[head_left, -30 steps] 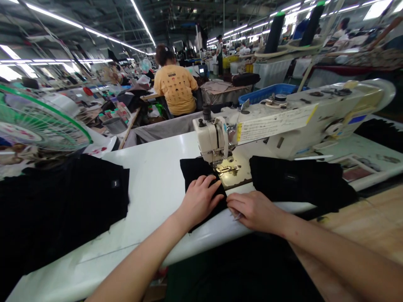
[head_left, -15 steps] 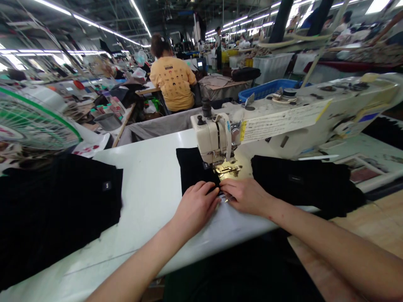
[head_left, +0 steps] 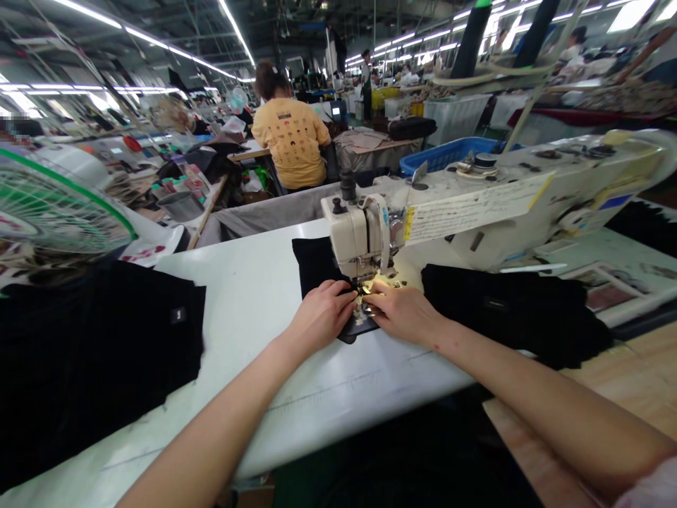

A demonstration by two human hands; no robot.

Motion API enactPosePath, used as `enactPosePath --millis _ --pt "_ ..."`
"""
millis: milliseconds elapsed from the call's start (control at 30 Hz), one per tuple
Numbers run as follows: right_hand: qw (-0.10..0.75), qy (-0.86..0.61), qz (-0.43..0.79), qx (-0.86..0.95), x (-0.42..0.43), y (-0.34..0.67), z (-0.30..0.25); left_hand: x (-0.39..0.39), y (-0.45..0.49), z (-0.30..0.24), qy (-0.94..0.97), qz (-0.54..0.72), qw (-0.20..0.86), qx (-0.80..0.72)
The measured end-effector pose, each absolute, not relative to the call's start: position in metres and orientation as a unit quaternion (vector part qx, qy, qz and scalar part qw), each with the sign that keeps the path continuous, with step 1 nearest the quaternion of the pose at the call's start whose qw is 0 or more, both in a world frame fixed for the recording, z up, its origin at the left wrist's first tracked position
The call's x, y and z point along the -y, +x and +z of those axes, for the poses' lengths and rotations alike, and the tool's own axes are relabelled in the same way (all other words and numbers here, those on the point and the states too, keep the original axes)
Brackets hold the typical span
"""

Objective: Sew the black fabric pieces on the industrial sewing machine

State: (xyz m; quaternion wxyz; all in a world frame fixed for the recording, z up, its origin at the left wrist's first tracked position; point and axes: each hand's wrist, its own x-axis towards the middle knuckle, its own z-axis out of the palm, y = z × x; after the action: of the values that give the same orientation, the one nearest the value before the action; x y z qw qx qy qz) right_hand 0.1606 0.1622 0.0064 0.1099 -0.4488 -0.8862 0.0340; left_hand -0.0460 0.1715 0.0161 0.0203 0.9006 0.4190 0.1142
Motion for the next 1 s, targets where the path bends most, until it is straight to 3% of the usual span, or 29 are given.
enactPosePath --millis 400,767,1000 --pt "0.118 -0.414 0.047 0.901 -0.074 0.172 -0.012 -0.170 -0.051 -0.001 0.879 0.147 0.002 -0.454" --pt "0.128 -0.402 -0.029 0.906 -0.072 0.175 -0.033 -0.134 -0.050 -0.001 0.817 0.117 0.046 -0.563" --pt "0.118 -0.415 -0.028 0.902 -0.070 0.172 -0.031 -0.125 -0.096 0.021 0.600 0.183 0.037 -0.778"
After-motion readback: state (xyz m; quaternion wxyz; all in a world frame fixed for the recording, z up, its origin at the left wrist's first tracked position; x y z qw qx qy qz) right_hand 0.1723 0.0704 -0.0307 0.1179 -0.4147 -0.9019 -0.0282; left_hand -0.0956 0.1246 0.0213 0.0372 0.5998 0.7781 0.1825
